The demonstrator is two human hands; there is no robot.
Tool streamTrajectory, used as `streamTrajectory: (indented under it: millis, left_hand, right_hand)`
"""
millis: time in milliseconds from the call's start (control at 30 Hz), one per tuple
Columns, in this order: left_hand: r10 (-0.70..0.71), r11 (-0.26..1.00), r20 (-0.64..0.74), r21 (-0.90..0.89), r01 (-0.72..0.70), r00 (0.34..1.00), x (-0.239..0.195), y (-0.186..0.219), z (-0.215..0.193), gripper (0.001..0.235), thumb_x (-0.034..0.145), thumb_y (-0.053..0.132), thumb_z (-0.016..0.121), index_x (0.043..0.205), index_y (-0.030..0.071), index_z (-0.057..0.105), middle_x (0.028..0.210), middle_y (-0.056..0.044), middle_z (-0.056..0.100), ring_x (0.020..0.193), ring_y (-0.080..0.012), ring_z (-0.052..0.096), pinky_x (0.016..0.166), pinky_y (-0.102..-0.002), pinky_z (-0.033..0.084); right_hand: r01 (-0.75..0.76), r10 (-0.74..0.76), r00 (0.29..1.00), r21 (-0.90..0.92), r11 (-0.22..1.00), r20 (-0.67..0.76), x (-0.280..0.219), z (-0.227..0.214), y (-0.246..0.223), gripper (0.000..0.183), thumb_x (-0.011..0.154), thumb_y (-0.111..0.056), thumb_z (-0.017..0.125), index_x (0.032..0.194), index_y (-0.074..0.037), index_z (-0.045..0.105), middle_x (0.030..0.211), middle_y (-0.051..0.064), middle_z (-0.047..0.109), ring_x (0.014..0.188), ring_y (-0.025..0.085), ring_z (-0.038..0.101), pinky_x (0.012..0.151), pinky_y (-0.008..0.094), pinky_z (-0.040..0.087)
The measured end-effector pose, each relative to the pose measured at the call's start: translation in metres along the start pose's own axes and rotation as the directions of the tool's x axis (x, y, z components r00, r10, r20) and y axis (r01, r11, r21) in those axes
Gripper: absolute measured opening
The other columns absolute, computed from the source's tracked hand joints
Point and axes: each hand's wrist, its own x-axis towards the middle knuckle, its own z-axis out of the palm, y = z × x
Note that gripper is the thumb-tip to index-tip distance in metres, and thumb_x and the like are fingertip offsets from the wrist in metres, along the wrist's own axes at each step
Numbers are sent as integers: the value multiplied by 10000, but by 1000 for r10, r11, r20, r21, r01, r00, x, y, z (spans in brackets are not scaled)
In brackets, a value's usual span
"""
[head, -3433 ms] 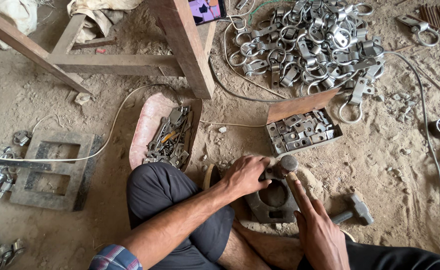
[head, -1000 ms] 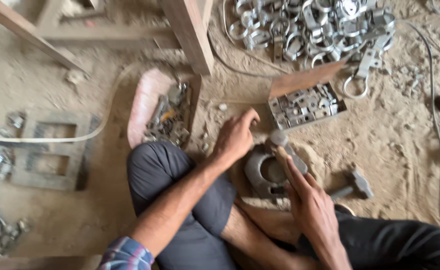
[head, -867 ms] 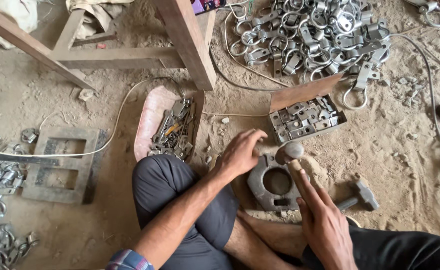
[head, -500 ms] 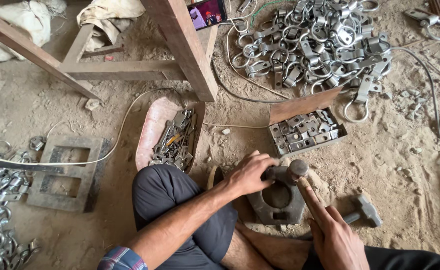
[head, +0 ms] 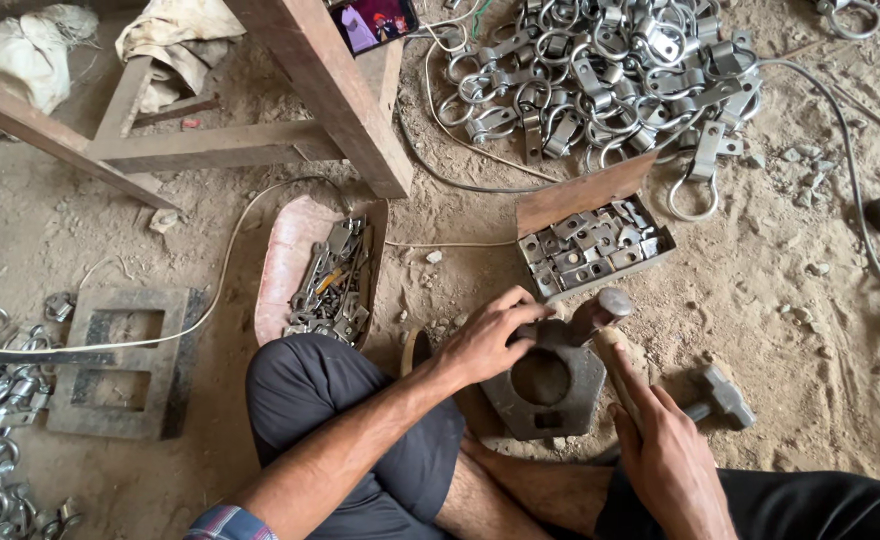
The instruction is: The person uses a hammer to strike a metal component placed on a large hexagonal metal block, then handles various small metal rings and pins from nearby containers.
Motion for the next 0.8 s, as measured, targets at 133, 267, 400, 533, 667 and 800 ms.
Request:
streamTrajectory:
  millis: [133, 267, 400, 533, 667, 800]
  left_hand:
    - [121, 987, -103, 118, -109, 987, 2, -8, 4, 291, 770, 91, 864, 1022, 38, 729, 1097, -89, 672, 986, -269, 655, 888, -411, 537]
    - [64, 998, -127, 7, -64, 990, 3, -31, 17, 187, 824, 101, 828, 953, 53, 701, 1073, -53, 690, 943, -188, 675, 807, -322, 582]
    - [-187, 980, -53, 59, 190, 981, -1, -39, 24, 166, 877, 153, 793, 977, 53, 704, 1076, -42, 694, 834, -165, 655, 637, -309, 564]
    - [-15, 966, -179, 251, 61, 984, 0, -38, 24, 356, 843, 221, 835, 1105, 37, 678, 1019, -93, 677, 843, -222, 642, 713, -382, 551]
    - [-30, 980, -93, 194, 47, 995, 0, -40, 22, 419, 805, 235, 855, 1110, 27, 657, 1069, -122, 672, 877, -253, 653, 735, -424, 564]
    - [41, 980, -41, 194, -32, 998, -1, -48, 23, 516, 693, 214, 885, 1096, 1, 644, 1024, -143, 698, 939, -269, 670, 814, -423, 571]
  right_hand:
    - [-18, 18, 1000, -23, 1000, -16, 4, 7, 10, 744, 919, -217, 584, 1606, -319, 318, 1090, 221, 712, 897, 422, 737, 771, 515, 606]
    - [92, -89, 992, 23, 996, -93, 5, 15, 20, 671, 928, -231, 583, 1568, -258, 384, 1146, 248, 705, 878, 418, 747, 740, 509, 614]
    - [46, -46, 996, -1, 999, -74, 6, 19, 24, 674, 957, -285, 598, 1589, -274, 363, 1150, 224, 717, 847, 376, 768, 726, 490, 629]
    - [93, -93, 990, -1, 996, -110, 5, 17, 23, 699, 929, -247, 586, 1595, -266, 374, 1084, 235, 735, 835, 376, 757, 716, 488, 619]
    - [24, -21, 998, 51, 998, -58, 4, 16, 22, 683, 951, -258, 614, 1603, -269, 410, 1000, 234, 744, 750, 325, 757, 733, 452, 616]
    - [-85, 85, 996, 23, 996, -4, 1, 13, 19, 653, 979, -311, 661, 1598, -310, 455, 879, 227, 763, 674, 312, 710, 712, 454, 609]
